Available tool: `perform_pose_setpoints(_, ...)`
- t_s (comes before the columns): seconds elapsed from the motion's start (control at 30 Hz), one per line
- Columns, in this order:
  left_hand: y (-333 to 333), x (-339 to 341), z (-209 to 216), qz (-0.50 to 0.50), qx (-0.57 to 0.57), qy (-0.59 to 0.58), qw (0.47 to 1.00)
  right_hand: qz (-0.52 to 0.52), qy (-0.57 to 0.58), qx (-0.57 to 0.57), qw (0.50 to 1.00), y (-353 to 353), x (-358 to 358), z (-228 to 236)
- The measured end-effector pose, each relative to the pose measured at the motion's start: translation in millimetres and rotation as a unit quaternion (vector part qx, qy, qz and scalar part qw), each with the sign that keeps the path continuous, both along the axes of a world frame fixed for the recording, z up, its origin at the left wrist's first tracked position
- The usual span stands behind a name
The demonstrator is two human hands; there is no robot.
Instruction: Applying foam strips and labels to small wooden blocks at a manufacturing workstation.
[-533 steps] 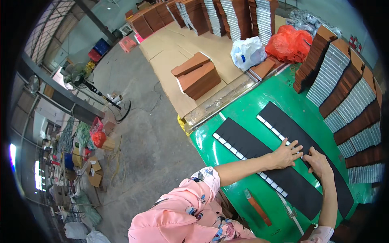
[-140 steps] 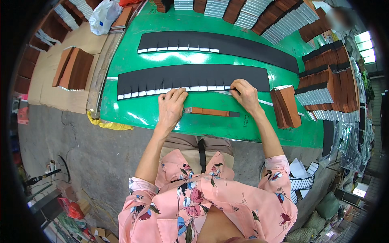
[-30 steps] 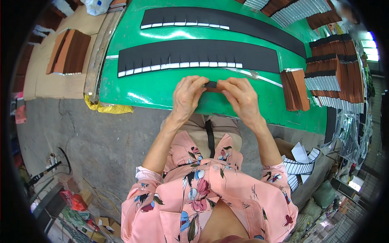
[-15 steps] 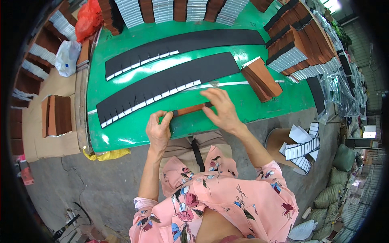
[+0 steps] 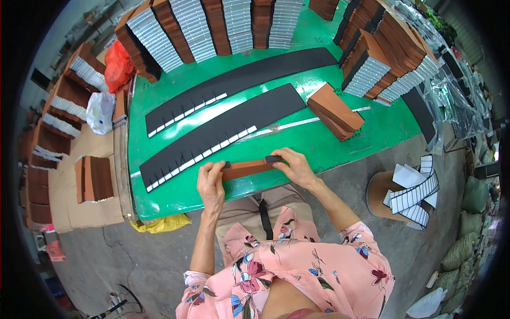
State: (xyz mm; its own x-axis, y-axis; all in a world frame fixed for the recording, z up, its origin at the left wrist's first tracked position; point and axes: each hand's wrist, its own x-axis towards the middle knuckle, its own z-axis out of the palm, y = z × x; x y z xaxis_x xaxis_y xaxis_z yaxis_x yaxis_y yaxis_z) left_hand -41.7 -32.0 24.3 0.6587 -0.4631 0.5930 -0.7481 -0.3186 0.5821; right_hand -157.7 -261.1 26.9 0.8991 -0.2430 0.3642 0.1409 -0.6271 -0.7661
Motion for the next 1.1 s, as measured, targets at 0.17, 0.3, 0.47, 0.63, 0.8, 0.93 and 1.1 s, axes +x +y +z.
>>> perform_pose_setpoints(0.17,-53.0,-2.3,53.8,-0.069,-0.171,0.225,0.957,-0.118,0.008,0.292,0.949,-48.8,-35.6,48.9)
perform_pose_setpoints(0.3,-90.5,7.0,76.6,-0.128,-0.047,0.190,0.972,-0.236,-0.047,0.324,0.915,-106.8,-60.2,77.4)
perform_pose_setpoints(0.47,-149.5,17.2,80.9,-0.203,-0.015,0.248,0.947,-0.336,0.018,0.349,0.875,-152.7,-71.0,83.5)
perform_pose_setpoints(0.63,-202.5,38.2,75.6,-0.215,0.040,0.286,0.933,-0.334,0.085,0.354,0.870,-175.4,-78.8,70.6)
perform_pose_setpoints(0.8,-266.9,58.9,81.2,-0.259,0.124,0.343,0.894,-0.383,0.085,0.270,0.879,-165.2,-91.2,57.3)
perform_pose_setpoints(0.93,-310.8,71.7,75.8,-0.307,0.235,0.446,0.807,-0.305,0.153,0.485,0.805,-158.5,-107.5,41.3)
perform_pose_setpoints(1.1,-335.1,74.7,70.2,-0.332,0.317,0.547,0.700,-0.242,0.151,0.516,0.807,-163.9,-103.3,40.4)
